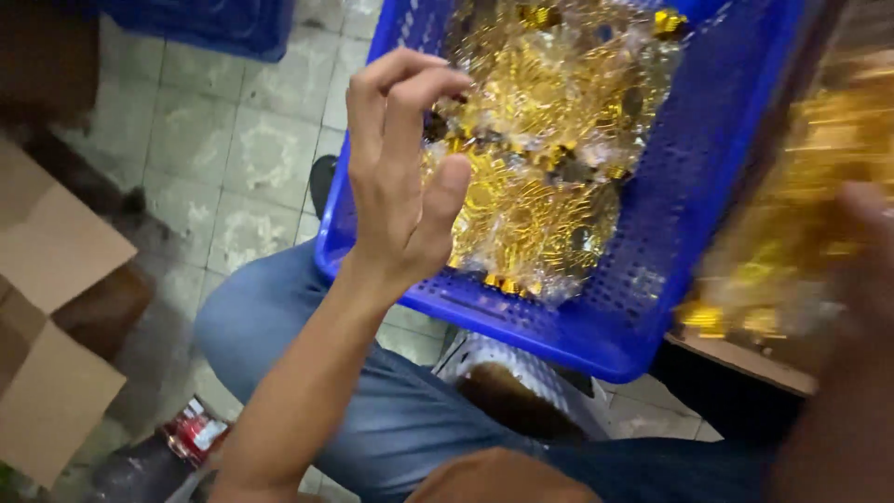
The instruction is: The person sorts gold-colored decorative items by hand, transferring them between a blue plastic basket and a cardboard box.
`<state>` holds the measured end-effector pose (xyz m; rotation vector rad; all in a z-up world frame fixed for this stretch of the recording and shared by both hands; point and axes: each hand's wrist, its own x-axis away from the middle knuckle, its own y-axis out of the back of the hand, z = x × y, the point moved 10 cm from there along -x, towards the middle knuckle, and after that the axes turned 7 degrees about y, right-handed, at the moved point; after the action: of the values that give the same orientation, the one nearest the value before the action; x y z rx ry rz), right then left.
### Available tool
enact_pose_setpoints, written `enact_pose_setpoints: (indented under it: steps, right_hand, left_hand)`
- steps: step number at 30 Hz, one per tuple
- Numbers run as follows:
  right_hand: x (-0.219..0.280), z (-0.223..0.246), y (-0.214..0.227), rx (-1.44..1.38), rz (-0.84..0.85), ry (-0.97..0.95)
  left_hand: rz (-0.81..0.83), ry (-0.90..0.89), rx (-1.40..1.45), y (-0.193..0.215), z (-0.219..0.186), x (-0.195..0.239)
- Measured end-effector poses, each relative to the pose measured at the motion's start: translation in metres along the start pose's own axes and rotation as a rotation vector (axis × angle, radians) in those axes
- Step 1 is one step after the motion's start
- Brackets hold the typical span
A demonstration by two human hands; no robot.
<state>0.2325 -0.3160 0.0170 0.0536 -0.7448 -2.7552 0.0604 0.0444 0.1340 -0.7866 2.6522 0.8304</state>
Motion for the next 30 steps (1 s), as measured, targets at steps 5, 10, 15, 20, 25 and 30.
enact_pose_setpoints:
  steps: [5,10,15,20,25,30]
  right_hand:
    - [0.004,0.022,-0.174,-0.199,0.27,0.092]
    - [0.016,-0.125,-0.263,-0.077,0.352,-0.378]
    - [0.024,-0.064,-0.23,0.457,0.562,-0.492]
    - [-0.002,0.021,-0.133,0.285,0.481,-0.125]
    - [-0.087,-0.114,0.048,-0.084,0.042,-0.03]
    - [-0.086,-0.285,0.108,0.248,-0.031,-0.246]
  left_hand:
    - [-0.037,0.002,-0.019,0.023,0.006,-0.003]
    - [0.037,-0.004,-0.128,0.023,0.018,-0.008]
    - [0.044,0.068,-0.217,0.026,0.031,-0.011]
    - [0.117,0.059,-0.207,0.009,0.029,-0.015]
    - [0.255,0.022,-0.328,-0.028,0.033,-0.015]
    - [0.454,0.058,-0.443,-0.068,0.037,-0.011]
